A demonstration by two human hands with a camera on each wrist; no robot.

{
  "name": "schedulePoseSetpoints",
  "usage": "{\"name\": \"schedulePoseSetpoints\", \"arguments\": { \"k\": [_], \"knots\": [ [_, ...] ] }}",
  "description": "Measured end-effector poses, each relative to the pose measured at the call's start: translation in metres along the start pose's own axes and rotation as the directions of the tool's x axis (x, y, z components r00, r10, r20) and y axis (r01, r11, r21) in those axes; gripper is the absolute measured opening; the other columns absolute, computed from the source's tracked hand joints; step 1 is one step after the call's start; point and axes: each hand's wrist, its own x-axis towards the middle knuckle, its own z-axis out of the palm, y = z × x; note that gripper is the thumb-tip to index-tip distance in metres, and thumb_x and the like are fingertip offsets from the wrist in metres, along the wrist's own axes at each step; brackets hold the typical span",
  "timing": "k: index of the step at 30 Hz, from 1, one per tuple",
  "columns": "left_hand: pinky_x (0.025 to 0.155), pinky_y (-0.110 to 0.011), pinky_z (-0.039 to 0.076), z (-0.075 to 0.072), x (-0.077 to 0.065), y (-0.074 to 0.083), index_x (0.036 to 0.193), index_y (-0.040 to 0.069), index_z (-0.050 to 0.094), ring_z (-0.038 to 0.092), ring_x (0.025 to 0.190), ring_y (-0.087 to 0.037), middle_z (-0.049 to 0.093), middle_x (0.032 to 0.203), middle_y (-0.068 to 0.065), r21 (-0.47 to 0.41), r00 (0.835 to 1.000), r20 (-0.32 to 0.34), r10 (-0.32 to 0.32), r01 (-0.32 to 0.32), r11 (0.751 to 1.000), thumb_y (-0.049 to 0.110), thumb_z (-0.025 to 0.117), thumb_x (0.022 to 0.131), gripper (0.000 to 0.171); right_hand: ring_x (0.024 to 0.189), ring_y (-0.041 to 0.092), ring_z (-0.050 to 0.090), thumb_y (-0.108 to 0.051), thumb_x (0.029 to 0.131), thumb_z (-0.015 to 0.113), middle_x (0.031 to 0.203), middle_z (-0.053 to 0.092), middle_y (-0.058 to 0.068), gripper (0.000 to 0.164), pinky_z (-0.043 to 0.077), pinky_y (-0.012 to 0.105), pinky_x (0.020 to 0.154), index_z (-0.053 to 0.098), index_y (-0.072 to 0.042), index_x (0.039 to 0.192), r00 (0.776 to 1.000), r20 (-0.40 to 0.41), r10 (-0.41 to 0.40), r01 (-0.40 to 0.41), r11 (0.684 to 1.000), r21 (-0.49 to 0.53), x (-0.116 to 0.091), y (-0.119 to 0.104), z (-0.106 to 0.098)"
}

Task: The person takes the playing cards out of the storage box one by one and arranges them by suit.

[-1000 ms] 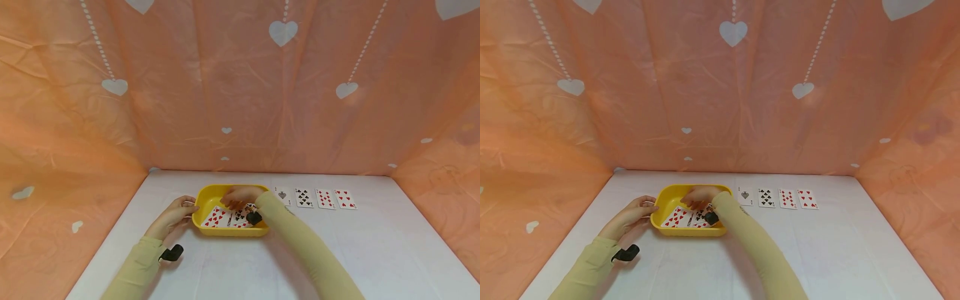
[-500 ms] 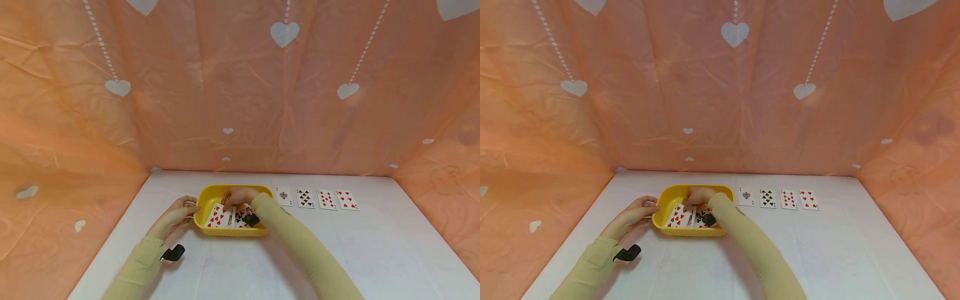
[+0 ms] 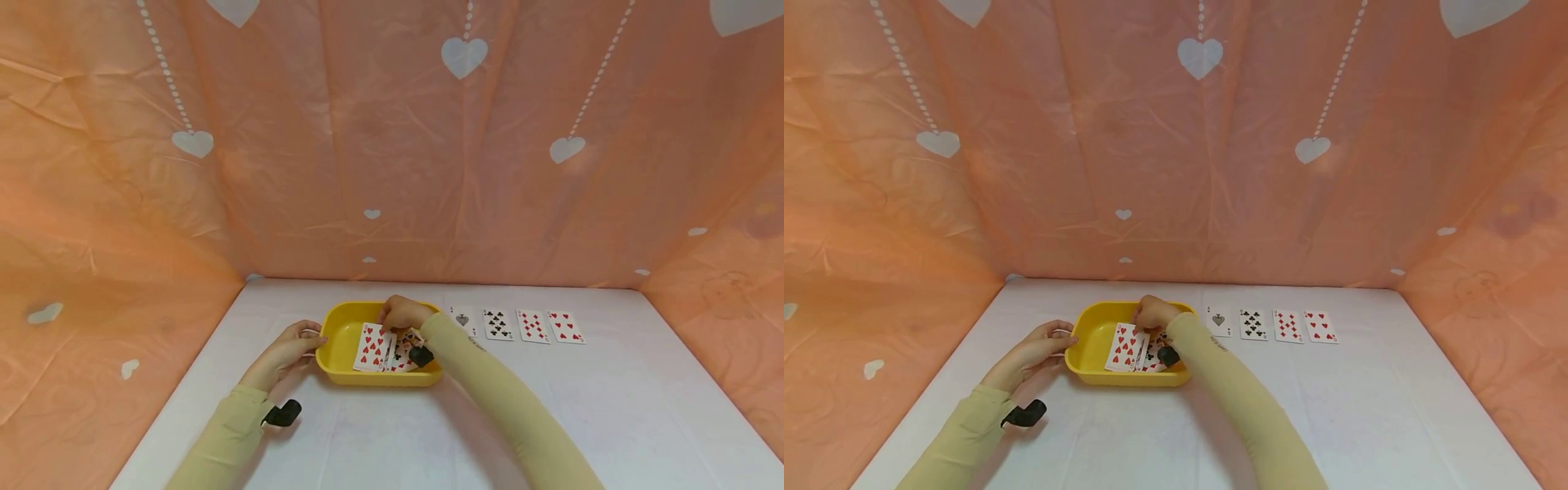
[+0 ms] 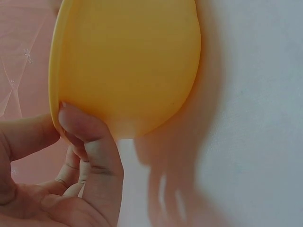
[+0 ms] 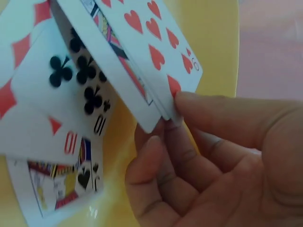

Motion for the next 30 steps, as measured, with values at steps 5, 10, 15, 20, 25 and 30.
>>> {"name": "schedulePoseSetpoints", "arguments": {
  "k": [5, 10, 15, 20, 25, 30],
  "knots": [
    [0.064, -0.028, 0.049, 0.0, 0.0, 0.0, 0.12, -0.005, 0.041, 0.061, 0.077, -0.018, 0.058, 0.098, -0.013, 0.011, 1.0, 0.003, -0.001, 0.001, 1.0, 0.005, 0.058, 0.094, 0.032, 0.061, 0.014, 0.05, 0.005, 0.083, 0.066, 0.076, 0.056, 0.004, 0.009, 0.046, 0.026, 0.058, 0.065, -0.001, 0.088, 0.999, -0.048, 0.024, -0.028, 0.997, -0.066, -0.006, 0.004, -0.005],
    [0.066, -0.029, 0.049, 0.0, -0.001, 0.001, 0.122, -0.006, 0.04, 0.06, 0.078, -0.018, 0.059, 0.101, -0.016, 0.024, 1.0, 0.002, 0.007, -0.007, 1.0, 0.006, 0.057, 0.095, 0.034, 0.073, 0.021, 0.059, 0.002, 0.083, 0.067, 0.083, 0.059, 0.007, 0.007, 0.054, 0.033, 0.068, 0.065, 0.0, 0.09, 0.997, -0.072, 0.021, -0.027, 0.997, -0.072, -0.014, 0.005, -0.014],
    [0.066, -0.029, 0.049, 0.001, -0.002, 0.002, 0.122, -0.006, 0.04, 0.06, 0.078, -0.018, 0.059, 0.102, -0.017, 0.033, 1.0, -0.001, -0.001, 0.001, 0.999, 0.007, 0.057, 0.096, 0.034, 0.078, 0.025, 0.063, -0.001, 0.086, 0.066, 0.083, 0.062, 0.008, 0.006, 0.054, 0.036, 0.073, 0.067, 0.001, 0.091, 0.998, -0.058, -0.014, 0.013, 1.0, -0.02, -0.02, 0.01, -0.021],
    [0.065, -0.029, 0.049, 0.002, -0.003, 0.001, 0.123, -0.006, 0.04, 0.06, 0.076, -0.017, 0.06, 0.102, -0.016, 0.042, 1.0, -0.011, -0.009, 0.009, 0.999, 0.007, 0.057, 0.096, 0.035, 0.082, 0.029, 0.066, -0.003, 0.089, 0.063, 0.087, 0.063, 0.01, 0.011, 0.054, 0.04, 0.077, 0.065, 0.004, 0.097, 0.997, -0.06, -0.041, 0.047, 0.994, 0.097, -0.028, 0.014, -0.03],
    [0.066, -0.029, 0.05, 0.003, -0.002, 0.001, 0.124, -0.006, 0.039, 0.06, 0.076, -0.017, 0.059, 0.103, -0.018, 0.043, 1.0, -0.009, -0.008, 0.008, 0.999, 0.007, 0.057, 0.095, 0.036, 0.079, 0.027, 0.065, -0.002, 0.09, 0.06, 0.093, 0.064, 0.016, 0.016, 0.053, 0.042, 0.079, 0.062, 0.006, 0.104, 0.993, -0.111, -0.045, 0.068, 0.975, 0.21, -0.043, 0.018, -0.046],
    [0.064, -0.028, 0.048, 0.003, -0.002, 0.001, 0.124, -0.006, 0.039, 0.058, 0.074, -0.016, 0.059, 0.101, -0.016, 0.044, 1.0, -0.009, -0.009, 0.009, 0.999, 0.007, 0.057, 0.096, 0.036, 0.076, 0.02, 0.064, -0.002, 0.091, 0.058, 0.096, 0.065, 0.018, 0.022, 0.054, 0.04, 0.075, 0.06, 0.009, 0.11, 0.985, -0.166, -0.042, 0.093, 0.945, 0.312, -0.06, 0.029, -0.065]
  ]
}}
